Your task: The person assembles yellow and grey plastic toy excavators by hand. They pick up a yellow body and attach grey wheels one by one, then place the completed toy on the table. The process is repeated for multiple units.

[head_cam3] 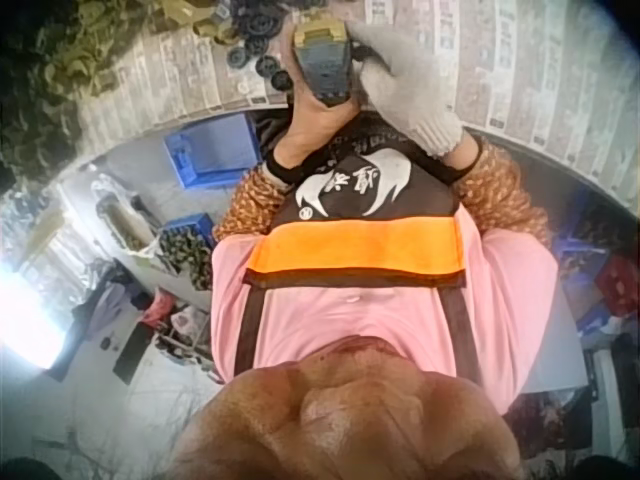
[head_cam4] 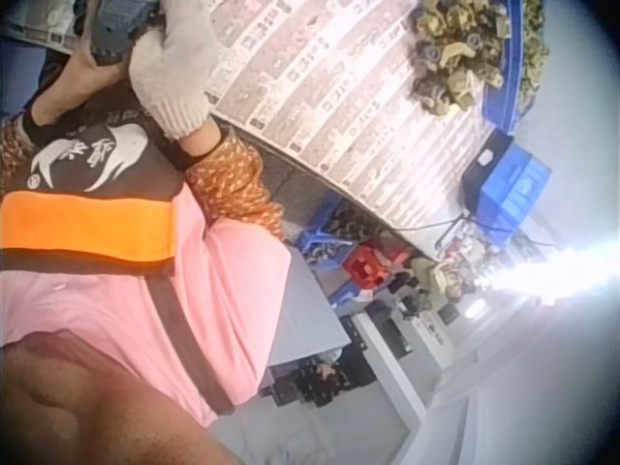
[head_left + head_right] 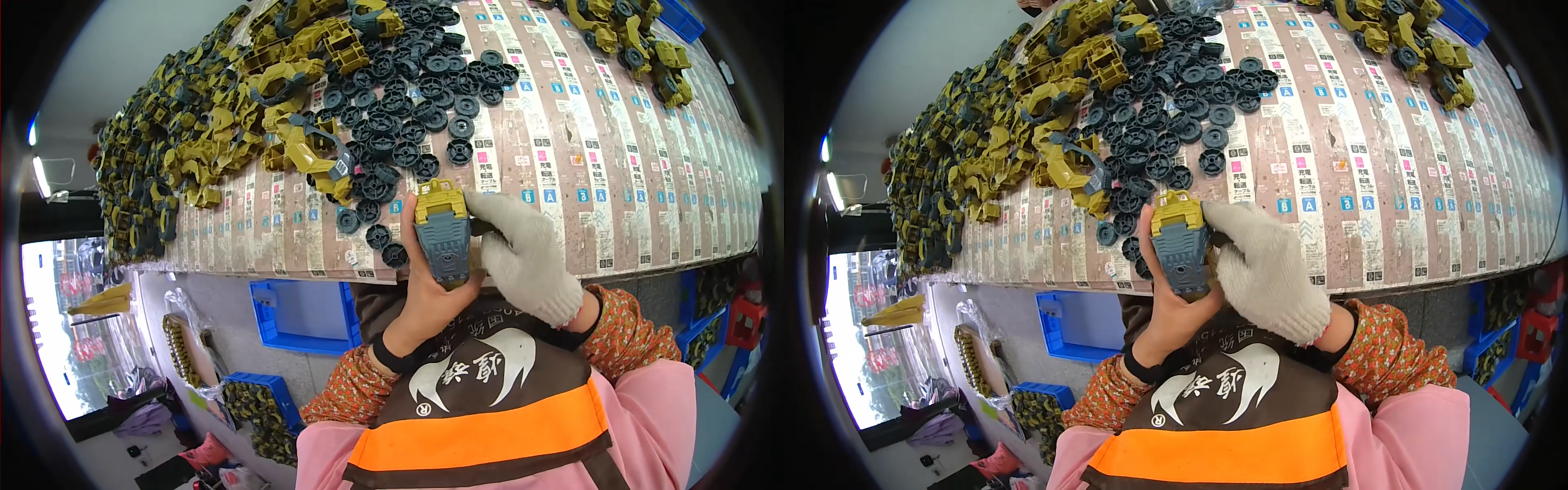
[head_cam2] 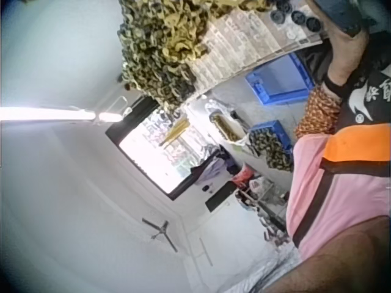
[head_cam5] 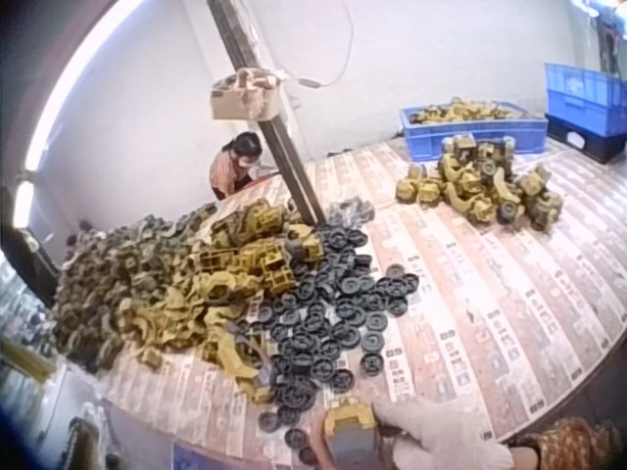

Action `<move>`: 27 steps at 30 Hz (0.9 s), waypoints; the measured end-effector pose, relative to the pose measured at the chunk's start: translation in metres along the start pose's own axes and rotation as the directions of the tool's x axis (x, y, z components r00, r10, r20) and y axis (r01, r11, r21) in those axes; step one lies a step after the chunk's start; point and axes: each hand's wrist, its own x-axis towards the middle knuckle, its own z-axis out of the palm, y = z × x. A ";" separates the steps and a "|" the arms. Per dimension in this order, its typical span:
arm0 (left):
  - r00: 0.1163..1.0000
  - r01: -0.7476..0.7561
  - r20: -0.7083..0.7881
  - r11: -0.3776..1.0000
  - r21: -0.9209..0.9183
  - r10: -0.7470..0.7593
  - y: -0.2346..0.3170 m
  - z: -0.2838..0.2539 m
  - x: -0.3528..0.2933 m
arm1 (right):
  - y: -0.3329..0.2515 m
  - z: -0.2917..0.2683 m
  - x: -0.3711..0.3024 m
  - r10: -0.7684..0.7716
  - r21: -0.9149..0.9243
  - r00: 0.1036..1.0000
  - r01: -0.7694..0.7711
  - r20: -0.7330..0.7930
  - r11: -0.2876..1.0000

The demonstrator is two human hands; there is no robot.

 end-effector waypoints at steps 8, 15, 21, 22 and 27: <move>0.998 0.002 -0.055 0.997 0.078 0.002 -0.006 -0.006 -0.003 | -0.001 -0.002 0.022 0.052 0.080 0.978 -0.070 0.203 0.994; 0.939 0.255 -0.089 0.846 -0.468 -0.332 0.010 -0.024 0.006 | 0.044 -0.007 0.099 -0.075 -0.548 0.986 0.146 0.149 0.824; 0.909 0.227 -0.144 0.754 -0.617 -0.392 0.007 -0.033 -0.003 | 0.047 0.001 0.111 -0.212 -0.738 0.932 0.363 0.294 0.570; 0.898 0.216 -0.168 0.739 -0.638 -0.407 0.008 -0.033 -0.002 | 0.052 0.000 0.109 -0.239 -0.731 0.926 0.378 0.293 0.568; 0.885 0.197 -0.144 0.636 -0.747 -0.443 0.003 -0.039 0.003 | 0.053 -0.001 0.091 -0.172 -0.694 0.953 0.299 0.248 0.655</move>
